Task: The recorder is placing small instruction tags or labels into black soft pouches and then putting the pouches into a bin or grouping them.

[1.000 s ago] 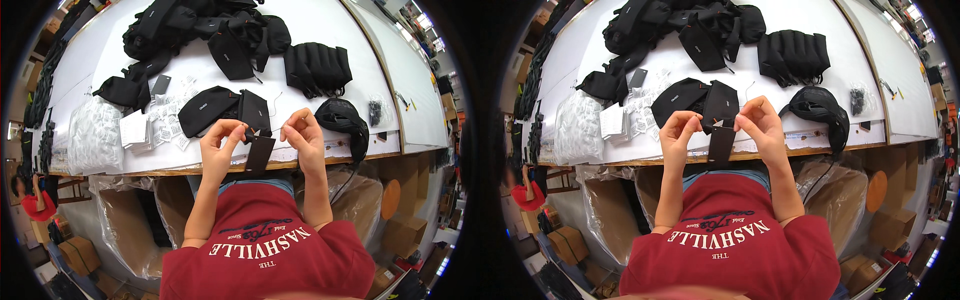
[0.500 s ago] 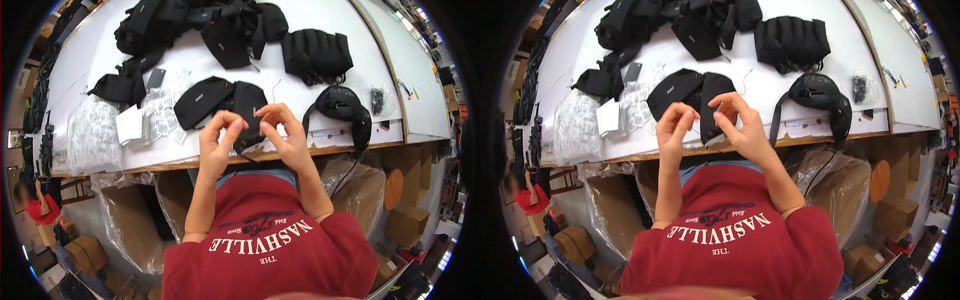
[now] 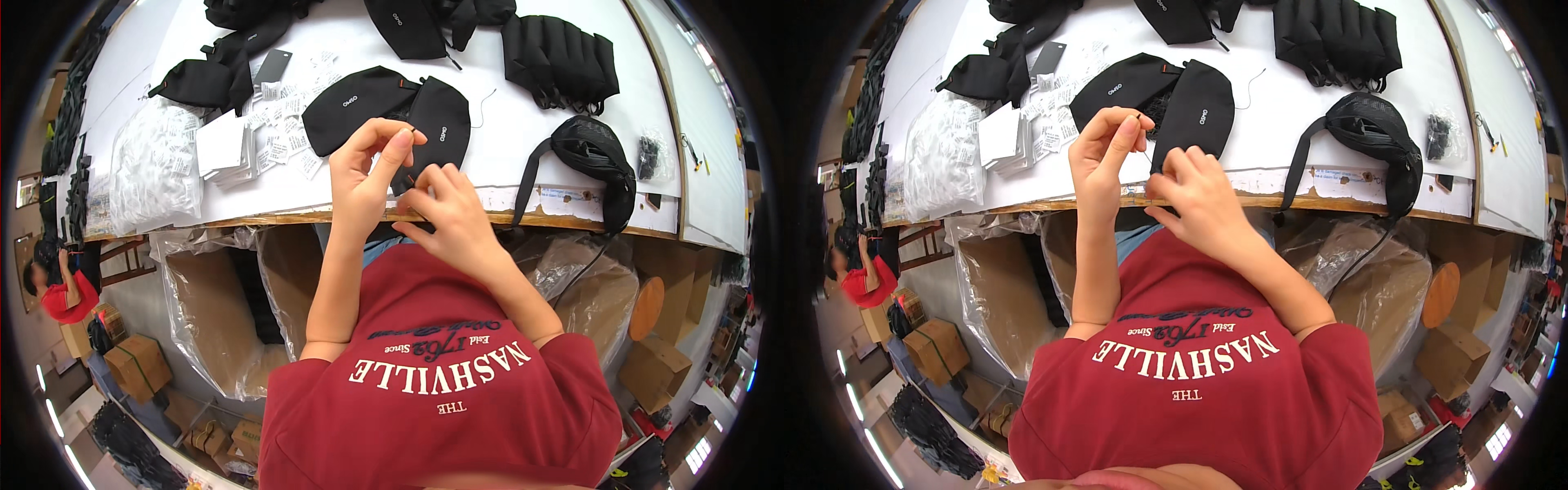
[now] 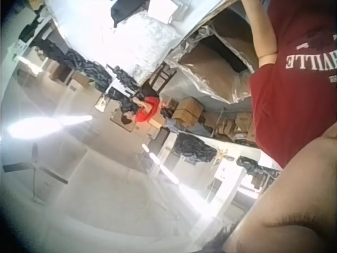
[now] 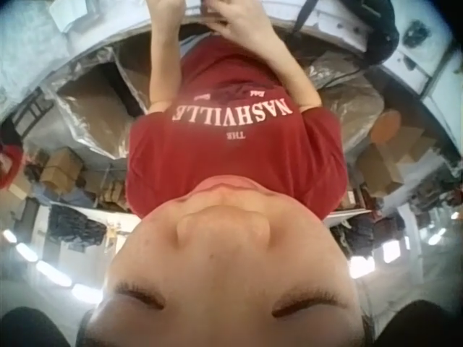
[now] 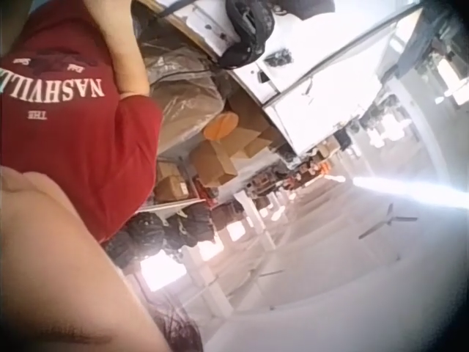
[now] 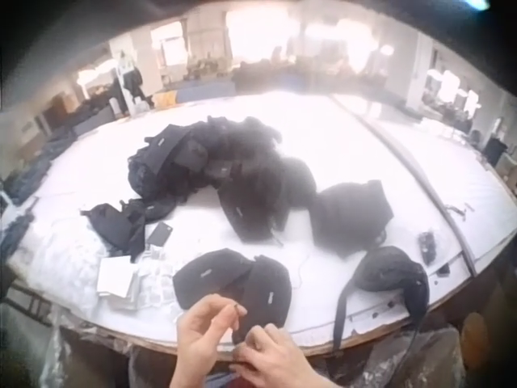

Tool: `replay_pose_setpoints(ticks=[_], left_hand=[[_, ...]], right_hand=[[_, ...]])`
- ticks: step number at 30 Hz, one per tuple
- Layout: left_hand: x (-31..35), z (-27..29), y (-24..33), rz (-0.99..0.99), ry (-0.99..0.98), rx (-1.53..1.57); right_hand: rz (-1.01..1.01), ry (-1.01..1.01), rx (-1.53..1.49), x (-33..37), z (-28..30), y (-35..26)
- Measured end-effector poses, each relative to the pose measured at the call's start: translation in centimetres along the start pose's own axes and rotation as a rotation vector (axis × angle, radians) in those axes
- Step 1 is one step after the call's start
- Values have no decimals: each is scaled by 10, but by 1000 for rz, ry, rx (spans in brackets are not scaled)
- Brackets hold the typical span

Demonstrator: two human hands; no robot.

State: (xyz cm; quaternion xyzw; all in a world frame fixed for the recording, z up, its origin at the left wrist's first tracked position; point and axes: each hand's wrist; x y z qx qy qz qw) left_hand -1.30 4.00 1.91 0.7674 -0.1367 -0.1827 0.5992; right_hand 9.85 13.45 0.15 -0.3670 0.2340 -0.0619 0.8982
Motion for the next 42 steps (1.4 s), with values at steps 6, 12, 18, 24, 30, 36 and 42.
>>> replay_pose_setpoints(ticks=[6,12,18,24,30,36,42], left_hand=[[-1,2,1,1,-1,35],[-2,4,-6,-8,16,27],[-1,6,-10,57,-15,2],[1,-4,-16,5,-179,-299],[1,0,-14,-171,-235,-467],[0,-1,-13,-144,-265,-477],[0,1,-16,-108,-250,-448]], right_hand=[[229,87,305,-4,-20,22],[234,240,86,-11,-8,30],[-392,264,-338,-13,11,19],[-679,252,-916,-7,5,30],[-755,259,-1073,-10,1,32],[-676,247,-947,-8,2,38],[-705,263,-1060,-11,-1,37]])
Point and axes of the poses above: each hand's wrist, its own x-axis away from the middle knuckle, its own z-axis out of the back of the hand, y = z × x, and after that the axes turned 12 degrees about y, right-handed
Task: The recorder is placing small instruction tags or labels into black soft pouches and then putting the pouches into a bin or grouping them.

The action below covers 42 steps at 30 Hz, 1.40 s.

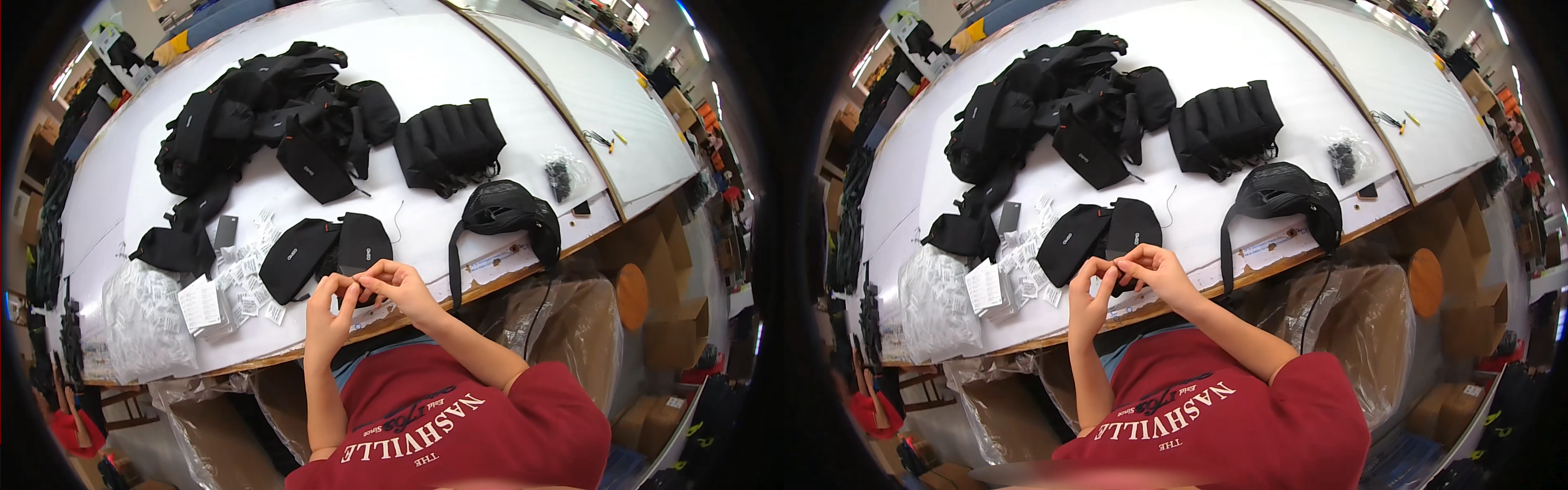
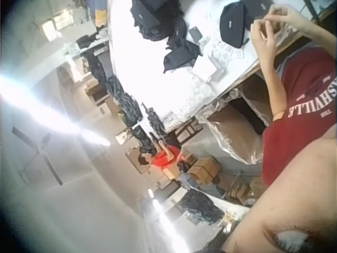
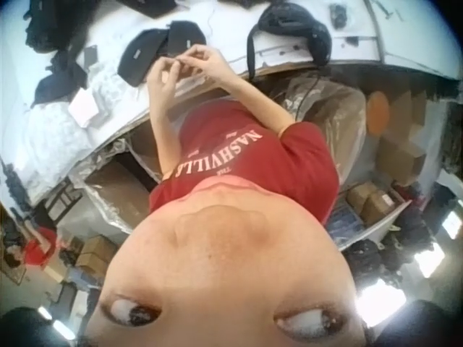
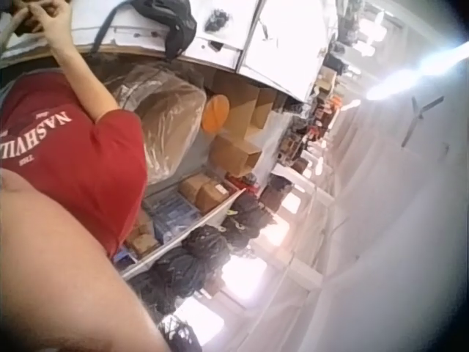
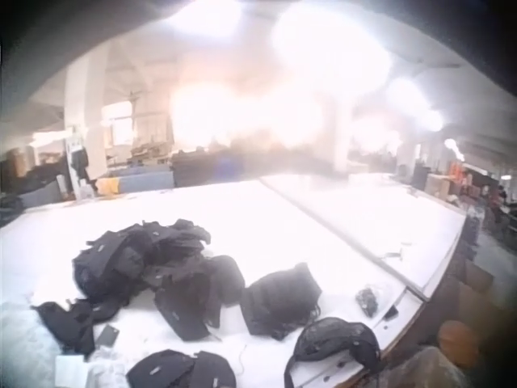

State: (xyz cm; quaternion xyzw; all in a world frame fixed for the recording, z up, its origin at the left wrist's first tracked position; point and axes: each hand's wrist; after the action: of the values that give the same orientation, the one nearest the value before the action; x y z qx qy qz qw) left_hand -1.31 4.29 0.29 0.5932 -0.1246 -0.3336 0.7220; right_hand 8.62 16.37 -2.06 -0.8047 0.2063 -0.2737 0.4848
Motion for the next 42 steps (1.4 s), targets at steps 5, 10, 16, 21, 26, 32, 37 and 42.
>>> replay_pose_setpoints(ticks=[5,10,16,21,26,32,37,42], left_hand=[[0,-2,-2,11,-1,-4],[0,-2,-4,36,-17,4],[-1,-2,-5,20,14,70],[-2,-3,-1,94,-6,97],[-1,-3,3,99,-54,71],[2,-4,-10,82,-18,51],[-3,-8,-13,-3,-46,85],[-10,-19,-13,-6,-105,89]], right_hand=[[7,10,10,-2,2,3],[41,-12,13,-4,4,6],[-1,35,-33,-5,2,1],[-18,-29,19,-7,5,2],[2,-33,15,-4,8,-1],[-14,-30,-34,-9,4,11],[26,2,-70,-10,2,4],[42,55,-100,-11,11,4]])
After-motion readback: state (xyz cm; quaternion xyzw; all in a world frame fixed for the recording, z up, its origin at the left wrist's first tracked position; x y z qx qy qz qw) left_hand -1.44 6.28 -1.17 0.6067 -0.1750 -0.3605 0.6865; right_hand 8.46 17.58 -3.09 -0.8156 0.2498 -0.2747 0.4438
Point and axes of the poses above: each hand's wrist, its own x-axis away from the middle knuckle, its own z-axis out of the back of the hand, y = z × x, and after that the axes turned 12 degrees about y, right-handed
